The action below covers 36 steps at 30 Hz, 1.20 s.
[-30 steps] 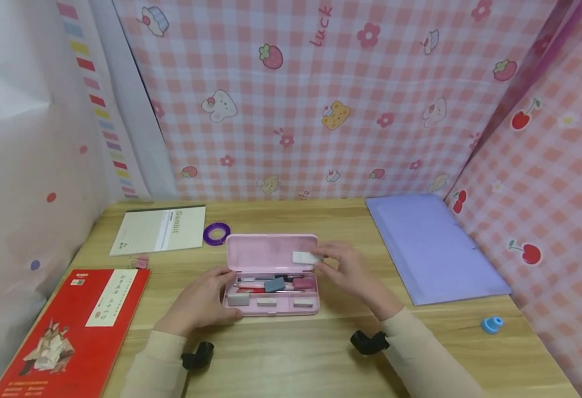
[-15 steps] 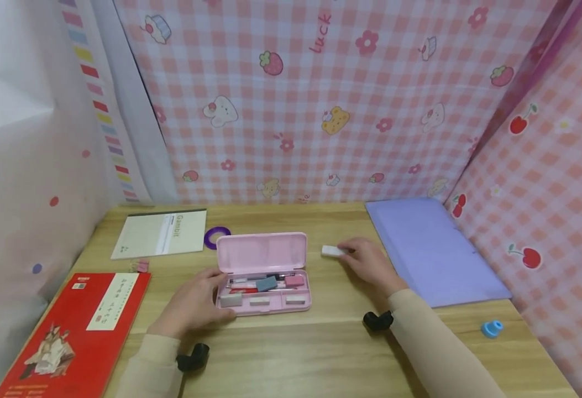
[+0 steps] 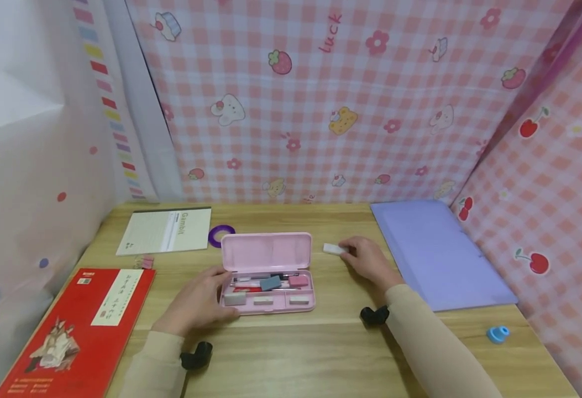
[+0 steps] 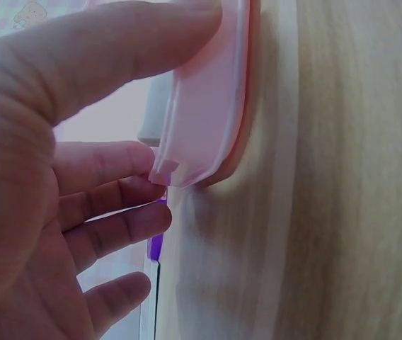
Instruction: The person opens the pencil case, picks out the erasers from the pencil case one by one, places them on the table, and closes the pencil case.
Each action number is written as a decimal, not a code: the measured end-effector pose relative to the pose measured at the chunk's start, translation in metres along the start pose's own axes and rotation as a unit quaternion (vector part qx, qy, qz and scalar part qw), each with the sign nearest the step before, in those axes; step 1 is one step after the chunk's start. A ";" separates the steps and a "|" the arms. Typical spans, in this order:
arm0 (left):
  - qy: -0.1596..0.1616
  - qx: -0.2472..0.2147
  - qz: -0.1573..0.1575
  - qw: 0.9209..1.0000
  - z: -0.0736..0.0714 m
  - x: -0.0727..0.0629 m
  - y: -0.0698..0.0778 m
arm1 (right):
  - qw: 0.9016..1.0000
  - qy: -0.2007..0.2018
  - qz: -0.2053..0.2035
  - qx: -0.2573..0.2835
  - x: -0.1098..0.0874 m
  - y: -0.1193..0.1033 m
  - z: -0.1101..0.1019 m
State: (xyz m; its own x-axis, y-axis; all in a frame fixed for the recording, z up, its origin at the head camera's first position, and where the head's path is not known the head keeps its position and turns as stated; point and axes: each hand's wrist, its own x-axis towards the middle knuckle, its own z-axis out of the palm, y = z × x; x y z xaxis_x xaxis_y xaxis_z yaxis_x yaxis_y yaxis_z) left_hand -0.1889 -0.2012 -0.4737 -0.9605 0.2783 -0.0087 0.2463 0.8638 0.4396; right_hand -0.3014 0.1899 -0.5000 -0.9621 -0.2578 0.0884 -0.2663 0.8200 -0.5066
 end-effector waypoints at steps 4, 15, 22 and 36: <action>-0.007 -0.002 -0.009 1.000 0.001 0.000 0.000 | 1.000 -0.003 -0.001 0.003 -0.001 0.000 -0.001; -0.016 -0.001 -0.014 1.000 0.001 0.002 0.003 | 0.995 0.033 -0.095 0.018 -0.025 -0.035 -0.005; -0.011 0.000 -0.012 1.000 -0.001 0.003 0.003 | 0.987 0.004 -0.162 -0.013 -0.034 -0.070 0.009; -0.019 -0.004 -0.028 0.999 0.000 0.002 0.002 | 0.981 -0.049 -0.186 -0.020 -0.035 -0.091 0.035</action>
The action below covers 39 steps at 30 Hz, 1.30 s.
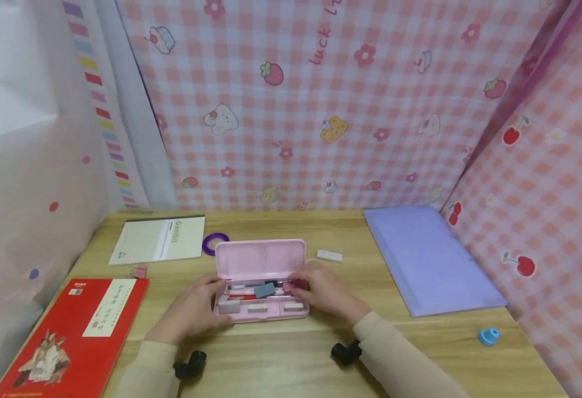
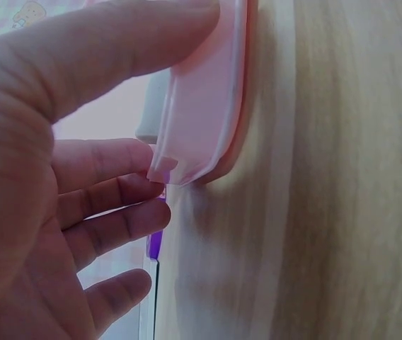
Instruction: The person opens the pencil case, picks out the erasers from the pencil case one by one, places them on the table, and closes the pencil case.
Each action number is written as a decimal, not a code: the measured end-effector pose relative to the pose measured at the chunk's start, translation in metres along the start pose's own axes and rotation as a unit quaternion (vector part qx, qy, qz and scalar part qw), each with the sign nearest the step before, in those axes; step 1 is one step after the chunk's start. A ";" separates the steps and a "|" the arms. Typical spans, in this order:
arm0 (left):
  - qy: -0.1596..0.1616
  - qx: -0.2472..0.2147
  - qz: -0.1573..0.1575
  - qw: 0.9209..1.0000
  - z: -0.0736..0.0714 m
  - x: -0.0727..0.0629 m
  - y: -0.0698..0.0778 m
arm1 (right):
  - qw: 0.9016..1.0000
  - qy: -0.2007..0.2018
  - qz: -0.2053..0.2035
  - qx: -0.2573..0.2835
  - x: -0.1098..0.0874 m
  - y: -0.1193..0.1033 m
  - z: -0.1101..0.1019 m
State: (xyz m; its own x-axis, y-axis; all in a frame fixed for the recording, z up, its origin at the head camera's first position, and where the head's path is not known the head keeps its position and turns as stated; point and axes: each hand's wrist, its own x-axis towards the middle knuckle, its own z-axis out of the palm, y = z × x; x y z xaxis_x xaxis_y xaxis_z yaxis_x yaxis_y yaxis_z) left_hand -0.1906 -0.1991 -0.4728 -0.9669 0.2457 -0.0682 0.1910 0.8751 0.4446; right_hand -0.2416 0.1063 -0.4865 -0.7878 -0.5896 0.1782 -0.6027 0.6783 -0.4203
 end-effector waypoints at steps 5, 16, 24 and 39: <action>0.003 0.000 0.007 1.000 0.000 -0.001 0.000 | 1.000 -0.011 0.000 0.010 0.003 -0.001 -0.001; 0.007 0.008 0.022 1.000 0.000 -0.001 0.001 | 0.999 -0.038 -0.020 -0.004 0.010 0.003 -0.005; 0.001 0.003 0.013 1.000 0.000 -0.002 0.000 | 0.999 -0.028 -0.035 -0.010 0.005 -0.002 -0.005; 0.009 0.007 0.021 1.000 0.001 -0.002 -0.001 | 0.996 0.089 -0.025 0.020 -0.018 0.021 -0.029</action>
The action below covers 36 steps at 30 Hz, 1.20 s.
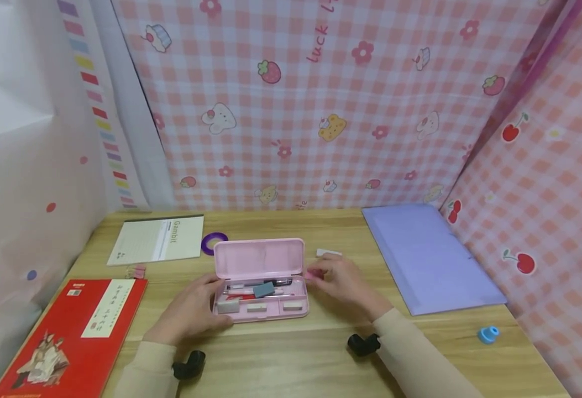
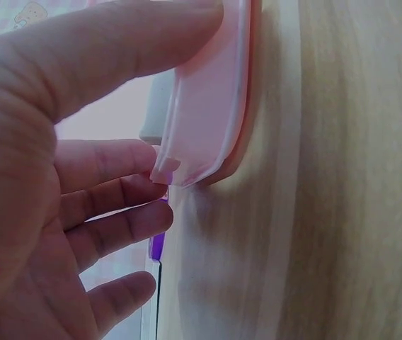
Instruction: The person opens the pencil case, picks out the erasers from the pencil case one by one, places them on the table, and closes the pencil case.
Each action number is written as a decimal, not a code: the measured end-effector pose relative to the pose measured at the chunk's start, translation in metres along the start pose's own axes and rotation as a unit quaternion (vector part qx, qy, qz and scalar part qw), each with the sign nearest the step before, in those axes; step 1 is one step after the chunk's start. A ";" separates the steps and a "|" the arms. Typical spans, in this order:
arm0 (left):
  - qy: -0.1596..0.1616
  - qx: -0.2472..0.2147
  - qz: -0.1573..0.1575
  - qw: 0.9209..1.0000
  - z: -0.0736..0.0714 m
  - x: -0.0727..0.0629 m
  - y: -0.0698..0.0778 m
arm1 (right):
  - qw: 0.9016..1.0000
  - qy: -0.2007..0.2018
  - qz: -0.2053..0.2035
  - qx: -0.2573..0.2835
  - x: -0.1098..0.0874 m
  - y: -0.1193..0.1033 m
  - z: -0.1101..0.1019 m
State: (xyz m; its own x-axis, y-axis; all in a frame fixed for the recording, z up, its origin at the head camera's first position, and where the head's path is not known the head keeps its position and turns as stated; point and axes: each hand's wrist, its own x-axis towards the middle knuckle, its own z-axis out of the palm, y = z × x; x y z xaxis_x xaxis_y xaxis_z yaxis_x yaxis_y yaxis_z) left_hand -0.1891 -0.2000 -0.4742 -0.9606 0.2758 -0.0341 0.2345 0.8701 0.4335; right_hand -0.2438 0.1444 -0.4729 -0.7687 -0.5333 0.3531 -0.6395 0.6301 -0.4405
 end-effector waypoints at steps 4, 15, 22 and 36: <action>-0.005 -0.003 -0.004 1.000 0.000 0.000 0.001 | 0.999 0.002 0.037 0.000 -0.014 0.024 -0.014; -0.008 -0.011 -0.009 1.000 0.004 -0.003 0.000 | 0.994 -0.017 0.097 -0.057 -0.039 0.078 -0.026; -0.005 -0.010 -0.007 1.000 0.003 -0.002 0.001 | 0.992 -0.029 0.108 -0.059 -0.041 0.084 -0.029; -0.018 -0.014 -0.023 0.999 -0.002 -0.001 0.002 | 0.989 -0.046 0.131 -0.048 -0.038 0.082 -0.032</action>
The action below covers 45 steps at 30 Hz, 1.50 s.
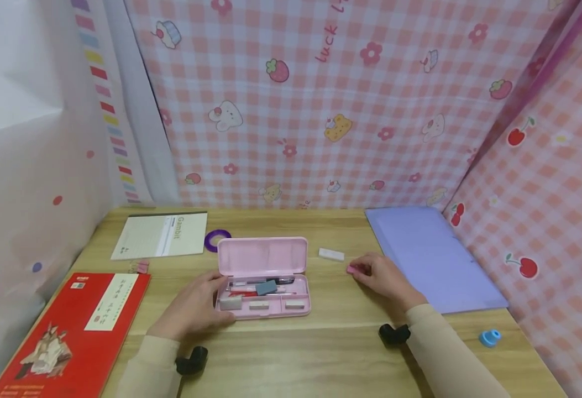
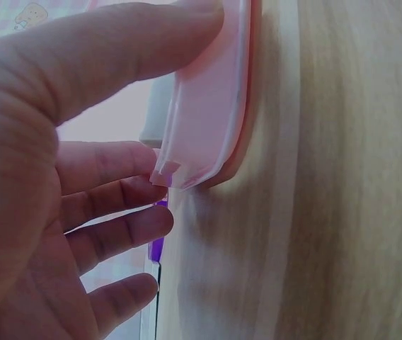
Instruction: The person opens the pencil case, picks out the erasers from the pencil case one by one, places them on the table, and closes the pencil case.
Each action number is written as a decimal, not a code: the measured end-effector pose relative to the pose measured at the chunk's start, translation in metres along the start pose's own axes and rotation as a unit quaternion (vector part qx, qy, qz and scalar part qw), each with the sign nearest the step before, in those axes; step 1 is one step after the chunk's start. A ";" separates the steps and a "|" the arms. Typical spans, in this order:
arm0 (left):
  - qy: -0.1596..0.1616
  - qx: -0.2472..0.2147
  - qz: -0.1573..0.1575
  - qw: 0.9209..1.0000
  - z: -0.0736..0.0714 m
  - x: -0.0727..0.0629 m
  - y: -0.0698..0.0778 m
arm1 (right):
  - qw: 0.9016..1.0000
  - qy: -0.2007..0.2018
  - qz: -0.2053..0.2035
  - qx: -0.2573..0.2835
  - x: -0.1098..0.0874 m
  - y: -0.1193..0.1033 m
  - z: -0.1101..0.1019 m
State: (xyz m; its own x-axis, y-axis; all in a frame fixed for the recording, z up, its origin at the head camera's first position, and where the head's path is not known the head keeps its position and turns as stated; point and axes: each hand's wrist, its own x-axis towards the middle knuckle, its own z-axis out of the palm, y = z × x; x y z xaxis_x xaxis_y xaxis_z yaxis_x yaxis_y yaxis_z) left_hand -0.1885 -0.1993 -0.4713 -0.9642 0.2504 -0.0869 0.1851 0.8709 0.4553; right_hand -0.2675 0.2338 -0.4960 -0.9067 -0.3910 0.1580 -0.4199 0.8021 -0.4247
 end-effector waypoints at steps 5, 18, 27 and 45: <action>-0.002 0.004 0.001 1.000 0.000 0.001 0.000 | 1.000 0.006 0.004 0.011 -0.001 0.002 0.001; -0.001 -0.004 0.005 1.000 -0.001 -0.001 -0.002 | 0.999 0.010 -0.019 0.034 0.007 -0.058 -0.002; 0.006 0.003 0.016 1.000 0.001 0.002 -0.003 | 0.994 -0.018 -0.111 0.016 0.020 -0.111 0.020; 0.005 0.009 0.018 1.000 0.002 0.002 -0.003 | 0.985 -0.089 -0.149 0.022 0.042 -0.147 0.053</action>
State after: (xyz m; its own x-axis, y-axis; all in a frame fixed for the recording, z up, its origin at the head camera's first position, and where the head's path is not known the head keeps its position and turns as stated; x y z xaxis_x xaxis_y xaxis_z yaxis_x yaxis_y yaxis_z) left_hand -0.1903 -0.2005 -0.4740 -0.9590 0.2766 -0.0620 0.2223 0.8695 0.4411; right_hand -0.2421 0.0753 -0.4742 -0.7206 -0.6822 0.1236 -0.6605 0.6213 -0.4216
